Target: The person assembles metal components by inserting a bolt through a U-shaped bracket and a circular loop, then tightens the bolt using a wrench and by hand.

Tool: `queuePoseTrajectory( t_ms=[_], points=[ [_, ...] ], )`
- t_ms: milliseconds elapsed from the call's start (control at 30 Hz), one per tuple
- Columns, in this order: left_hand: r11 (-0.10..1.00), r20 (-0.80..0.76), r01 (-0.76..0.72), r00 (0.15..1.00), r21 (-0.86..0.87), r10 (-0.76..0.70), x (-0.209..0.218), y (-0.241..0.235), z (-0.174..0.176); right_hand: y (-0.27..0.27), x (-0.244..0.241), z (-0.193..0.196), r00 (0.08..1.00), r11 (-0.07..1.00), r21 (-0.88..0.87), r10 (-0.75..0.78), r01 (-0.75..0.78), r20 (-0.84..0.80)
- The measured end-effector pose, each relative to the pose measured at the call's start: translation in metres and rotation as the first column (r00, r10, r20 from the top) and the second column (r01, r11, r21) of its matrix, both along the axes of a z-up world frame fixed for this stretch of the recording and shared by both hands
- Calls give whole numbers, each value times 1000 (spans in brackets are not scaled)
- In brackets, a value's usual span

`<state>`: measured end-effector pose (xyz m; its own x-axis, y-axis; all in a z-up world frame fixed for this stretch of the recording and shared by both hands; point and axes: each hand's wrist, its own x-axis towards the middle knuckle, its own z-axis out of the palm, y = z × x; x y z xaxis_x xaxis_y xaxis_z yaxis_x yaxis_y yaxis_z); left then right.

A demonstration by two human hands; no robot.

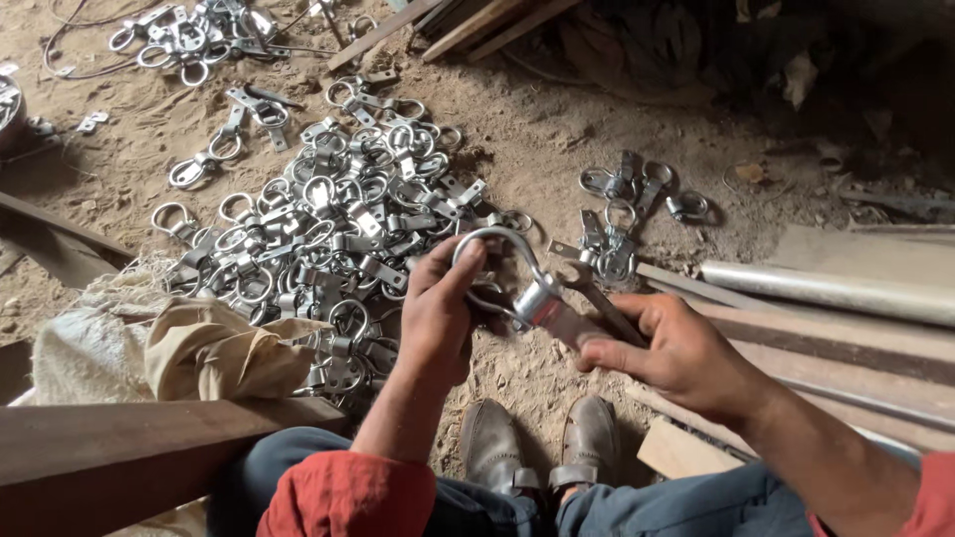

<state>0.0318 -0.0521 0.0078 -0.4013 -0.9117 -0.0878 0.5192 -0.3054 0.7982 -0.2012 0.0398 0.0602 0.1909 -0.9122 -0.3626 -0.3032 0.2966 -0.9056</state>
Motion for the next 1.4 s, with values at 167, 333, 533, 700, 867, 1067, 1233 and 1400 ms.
queuePoseTrajectory(
  t_ms=[167, 333, 533, 700, 867, 1067, 1233, 1400],
  points=[
    [972, -113, -126, 982, 199, 151, -8, 2, 1, -4, -8, -28, 824, 981, 166, -178, 103, 538],
    [990, -328, -88, 937, 113, 121, -37, 19, -4, 2, 7, -47, 590, 901, 432, -375, 50, 715],
    [872, -159, -137, 959, 470, 236, -53, 17, -23, 2, 23, -56, 596, 848, 530, -417, -16, 686],
    [921, -279, -207, 911, 330, 304, -52, -7, -10, -21, 19, -38, 987, 938, 321, -154, 129, 54],
    [906, -271, -353, 871, 236, 410, -33, -14, 0, -31, 16, -19, 905, 859, -512, -223, 7, -362],
    [868, -169, -472, 853, 156, 494, -34, -9, -1, -19, 40, -15, 914, 790, -612, -272, 33, -301],
    [899, -256, -408, 862, 161, 437, -36, -5, -1, -13, 43, -25, 940, 775, -631, -184, -40, -286],
    [906, -276, -380, 865, 188, 420, -39, -3, -1, -12, 42, -35, 951, 805, -590, -137, -55, -276]
  ],
)
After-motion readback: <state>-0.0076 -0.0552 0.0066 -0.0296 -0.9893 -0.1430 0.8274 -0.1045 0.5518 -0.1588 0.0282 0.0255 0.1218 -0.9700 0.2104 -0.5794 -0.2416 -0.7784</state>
